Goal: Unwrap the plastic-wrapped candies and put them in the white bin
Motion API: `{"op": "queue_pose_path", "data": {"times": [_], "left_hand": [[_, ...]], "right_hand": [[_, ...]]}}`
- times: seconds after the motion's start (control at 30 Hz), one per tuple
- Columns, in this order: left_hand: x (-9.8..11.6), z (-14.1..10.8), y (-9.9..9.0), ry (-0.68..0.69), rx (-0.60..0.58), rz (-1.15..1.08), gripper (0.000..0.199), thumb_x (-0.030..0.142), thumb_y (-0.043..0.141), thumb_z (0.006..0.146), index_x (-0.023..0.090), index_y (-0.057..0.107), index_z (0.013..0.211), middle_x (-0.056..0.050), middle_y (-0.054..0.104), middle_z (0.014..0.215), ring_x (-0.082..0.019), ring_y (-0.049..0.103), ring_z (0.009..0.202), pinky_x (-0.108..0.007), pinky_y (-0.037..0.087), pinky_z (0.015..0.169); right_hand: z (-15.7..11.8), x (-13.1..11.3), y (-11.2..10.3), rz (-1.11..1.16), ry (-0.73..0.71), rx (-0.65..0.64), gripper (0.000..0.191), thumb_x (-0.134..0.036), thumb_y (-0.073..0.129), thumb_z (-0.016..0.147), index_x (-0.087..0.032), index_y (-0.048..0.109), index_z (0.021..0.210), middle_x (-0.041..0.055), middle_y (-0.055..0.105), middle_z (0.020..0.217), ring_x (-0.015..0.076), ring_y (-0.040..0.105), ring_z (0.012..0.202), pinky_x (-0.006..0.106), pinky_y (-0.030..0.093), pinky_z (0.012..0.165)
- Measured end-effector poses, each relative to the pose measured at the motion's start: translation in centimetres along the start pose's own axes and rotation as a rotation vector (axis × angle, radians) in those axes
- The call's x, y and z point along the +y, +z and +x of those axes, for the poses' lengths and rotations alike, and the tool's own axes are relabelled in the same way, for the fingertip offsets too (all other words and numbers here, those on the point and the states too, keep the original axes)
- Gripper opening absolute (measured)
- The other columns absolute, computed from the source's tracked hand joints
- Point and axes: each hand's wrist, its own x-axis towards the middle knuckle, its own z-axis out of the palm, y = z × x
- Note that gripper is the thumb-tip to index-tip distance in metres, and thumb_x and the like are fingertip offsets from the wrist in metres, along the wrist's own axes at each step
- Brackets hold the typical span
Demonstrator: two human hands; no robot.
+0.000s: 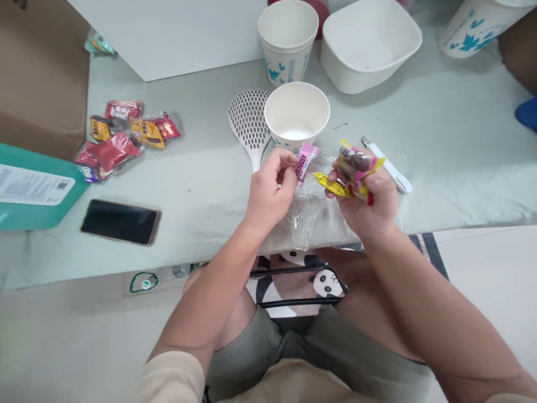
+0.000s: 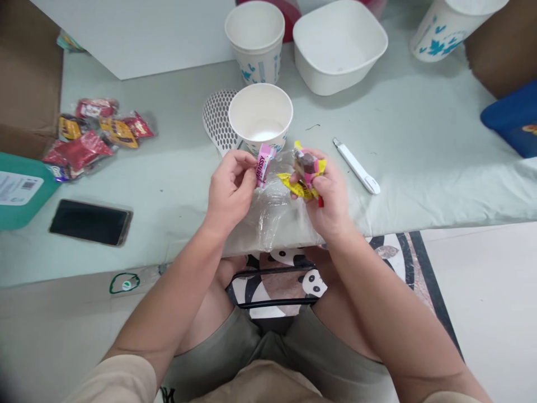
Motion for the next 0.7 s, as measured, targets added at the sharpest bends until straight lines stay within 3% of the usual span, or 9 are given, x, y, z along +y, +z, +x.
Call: {"op": "queue_pose_path", "data": {"times": [0.17, 0.3, 0.57, 0.7], "left_hand": [[0.3, -0.1, 0.1, -0.037, -0.061, -0.068, 0.005, 0.019, 0.056, 0.097, 0.022, 0.059, 0.1, -0.001, 0.07, 0.091, -0.01, 0.065, 0.073, -0.022, 0.052, 0.066], [0.9, -0.1, 0.0, -0.046, -0.115, -0.058, 0.006, 0.024, 0.06, 0.096, 0.02, 0.065, 0.096, -0.001, 0.072, 0.086, -0.01, 0.065, 0.07, -0.022, 0.051, 0.064], [1.5, 0.1, -0.2, 0.033, -0.085, 0.084, 0.011, 0.022, 0.059, 0.093, 0.018, 0.068, 0.096, -0.004, 0.076, 0.098, -0.01, 0.063, 0.073, -0.024, 0.052, 0.069], [1.8, 0.0, -0.2, 0.01, -0.158, 0.125, 0.012, 0.02, 0.058, 0.091, 0.017, 0.068, 0.096, -0.004, 0.074, 0.097, -0.01, 0.064, 0.074, -0.025, 0.053, 0.07]], "right_hand": [[-0.8, -0.4, 0.5, 0.074, 0.091, -0.174, 0.046, -0.059, 0.08, 0.073, -0.031, 0.072, 0.108, 0.0006, 0.065, 0.084, 0.0187, 0.062, 0.075, 0.032, 0.052, 0.059], [-1.0, -0.3, 0.7, 0.049, 0.13, -0.219, 0.045, -0.059, 0.078, 0.072, -0.029, 0.074, 0.106, 0.0012, 0.066, 0.086, 0.0185, 0.058, 0.075, 0.032, 0.051, 0.062], [-0.3, -1.5, 0.8, 0.129, 0.062, 0.016, 0.037, -0.053, 0.071, 0.066, -0.028, 0.073, 0.093, 0.003, 0.064, 0.078, 0.0184, 0.055, 0.066, 0.031, 0.043, 0.052], [-0.1, -3.0, -0.1, 0.142, 0.025, 0.173, 0.026, -0.05, 0.066, 0.064, -0.028, 0.068, 0.078, 0.0044, 0.065, 0.079, 0.0198, 0.057, 0.068, 0.032, 0.044, 0.052]]}}
